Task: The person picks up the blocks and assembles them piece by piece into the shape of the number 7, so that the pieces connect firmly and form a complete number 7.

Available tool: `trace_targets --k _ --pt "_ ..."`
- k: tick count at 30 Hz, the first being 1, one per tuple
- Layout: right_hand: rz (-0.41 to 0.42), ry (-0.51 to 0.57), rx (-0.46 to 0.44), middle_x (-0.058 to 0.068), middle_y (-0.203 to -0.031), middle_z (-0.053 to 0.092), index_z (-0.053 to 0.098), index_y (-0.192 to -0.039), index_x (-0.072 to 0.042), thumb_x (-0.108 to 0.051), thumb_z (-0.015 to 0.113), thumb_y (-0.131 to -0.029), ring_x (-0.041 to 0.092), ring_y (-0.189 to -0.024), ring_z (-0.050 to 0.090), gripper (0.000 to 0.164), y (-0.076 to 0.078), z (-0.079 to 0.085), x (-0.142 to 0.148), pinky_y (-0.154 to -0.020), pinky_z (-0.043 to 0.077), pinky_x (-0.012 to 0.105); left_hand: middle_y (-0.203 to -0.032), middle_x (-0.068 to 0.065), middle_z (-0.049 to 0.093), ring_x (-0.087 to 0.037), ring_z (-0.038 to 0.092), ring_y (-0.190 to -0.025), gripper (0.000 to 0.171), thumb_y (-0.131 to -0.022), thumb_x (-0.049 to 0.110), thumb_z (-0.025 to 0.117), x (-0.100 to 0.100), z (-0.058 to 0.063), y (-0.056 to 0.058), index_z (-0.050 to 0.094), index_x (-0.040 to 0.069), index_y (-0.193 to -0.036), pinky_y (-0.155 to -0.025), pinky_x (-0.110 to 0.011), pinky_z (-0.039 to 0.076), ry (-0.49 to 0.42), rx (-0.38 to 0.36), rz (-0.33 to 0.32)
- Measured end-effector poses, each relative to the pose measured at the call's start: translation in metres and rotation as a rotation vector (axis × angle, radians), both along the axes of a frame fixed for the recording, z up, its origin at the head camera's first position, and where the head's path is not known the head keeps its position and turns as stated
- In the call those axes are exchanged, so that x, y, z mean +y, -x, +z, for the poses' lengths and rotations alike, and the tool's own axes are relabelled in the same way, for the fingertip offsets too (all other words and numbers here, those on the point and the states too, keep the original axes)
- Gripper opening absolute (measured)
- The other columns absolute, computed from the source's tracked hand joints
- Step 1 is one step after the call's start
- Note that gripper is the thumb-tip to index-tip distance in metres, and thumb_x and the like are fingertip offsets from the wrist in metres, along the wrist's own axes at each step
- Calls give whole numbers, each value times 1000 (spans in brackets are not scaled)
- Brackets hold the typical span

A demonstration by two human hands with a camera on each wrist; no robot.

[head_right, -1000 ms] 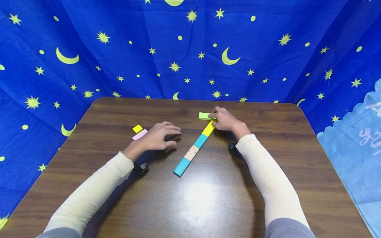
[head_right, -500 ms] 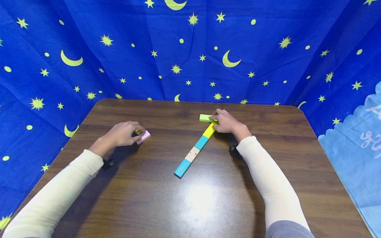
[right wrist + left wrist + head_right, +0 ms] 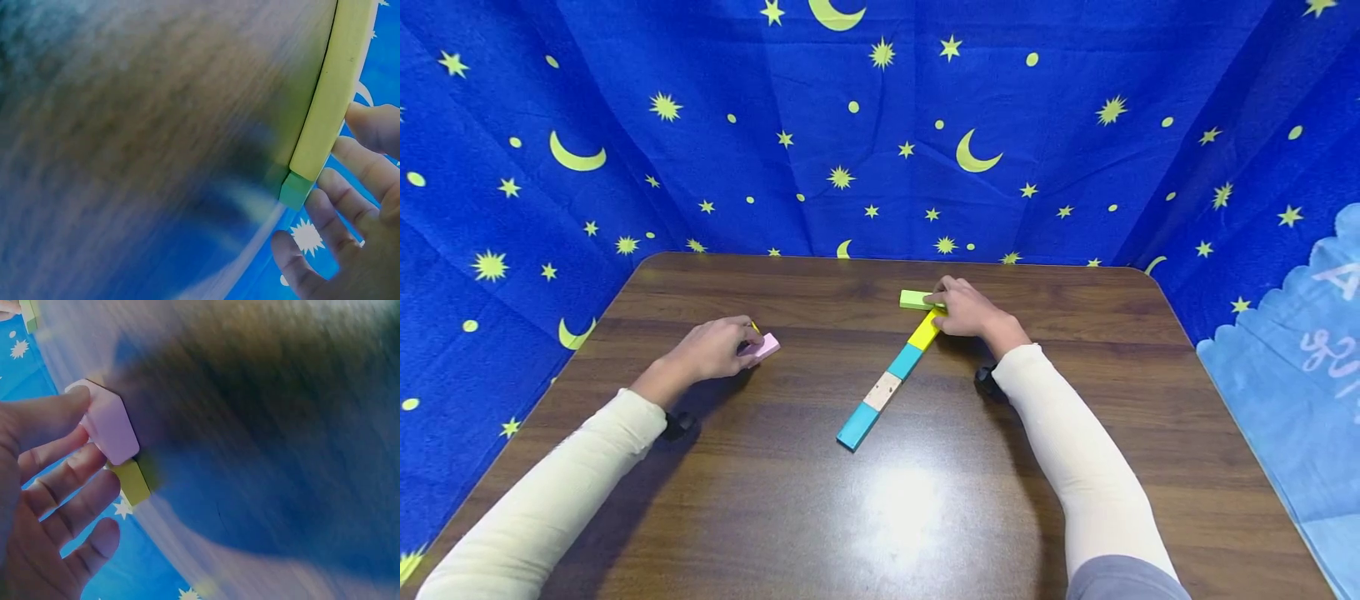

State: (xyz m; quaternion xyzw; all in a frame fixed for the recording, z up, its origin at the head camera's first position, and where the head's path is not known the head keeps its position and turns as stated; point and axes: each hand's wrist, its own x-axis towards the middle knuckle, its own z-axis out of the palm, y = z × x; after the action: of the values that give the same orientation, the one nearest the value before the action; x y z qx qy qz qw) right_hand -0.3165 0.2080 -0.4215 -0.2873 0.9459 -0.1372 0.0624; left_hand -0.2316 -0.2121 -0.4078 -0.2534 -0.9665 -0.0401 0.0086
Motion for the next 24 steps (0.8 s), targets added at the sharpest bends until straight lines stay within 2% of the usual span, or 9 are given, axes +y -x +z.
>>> trace_targets --k 5,9,16,19,24 --pt "-14 -5 -22 21 -134 49 55 -140 -4 -16 63 -92 37 -118 47 51 0 2 -1 -101 43 52 -82 -1 56 -16 53 -68 17 -80 18 77 3 0 -2 74 14 -96 -59 -39 50 -13 -13 13" --pt "-19 -8 -41 21 -136 49 55 -141 -5 -17 62 -92 37 -120 46 51 0 3 0 -102 43 52 -84 -1 58 -17 55 -70 19 -79 18 77 5 -1 -3 72 15 -97 -61 -39 50 -15 -35 21" --pt "-12 12 -31 22 -137 49 56 -139 -4 -16 63 -91 38 -120 46 50 0 1 0 -102 42 53 -102 -4 71 -21 64 -83 25 -82 17 77 10 -6 -5 69 13 -105 -72 -44 55 -34 -24 12" --pt "-14 19 -29 22 -137 49 57 -139 -5 -16 63 -91 38 -121 46 50 0 1 -1 -103 42 53 -109 -6 73 -24 67 -92 26 -83 17 75 15 -10 -3 71 13 -109 -78 -46 57 -57 -17 5" --pt "-16 28 -39 22 -140 47 57 -139 -5 -15 62 -91 39 -124 44 49 0 0 -1 -106 41 55 -120 -9 72 -27 67 -106 30 -89 19 71 29 -11 2 70 12 -117 -90 -48 55 -86 -59 14"
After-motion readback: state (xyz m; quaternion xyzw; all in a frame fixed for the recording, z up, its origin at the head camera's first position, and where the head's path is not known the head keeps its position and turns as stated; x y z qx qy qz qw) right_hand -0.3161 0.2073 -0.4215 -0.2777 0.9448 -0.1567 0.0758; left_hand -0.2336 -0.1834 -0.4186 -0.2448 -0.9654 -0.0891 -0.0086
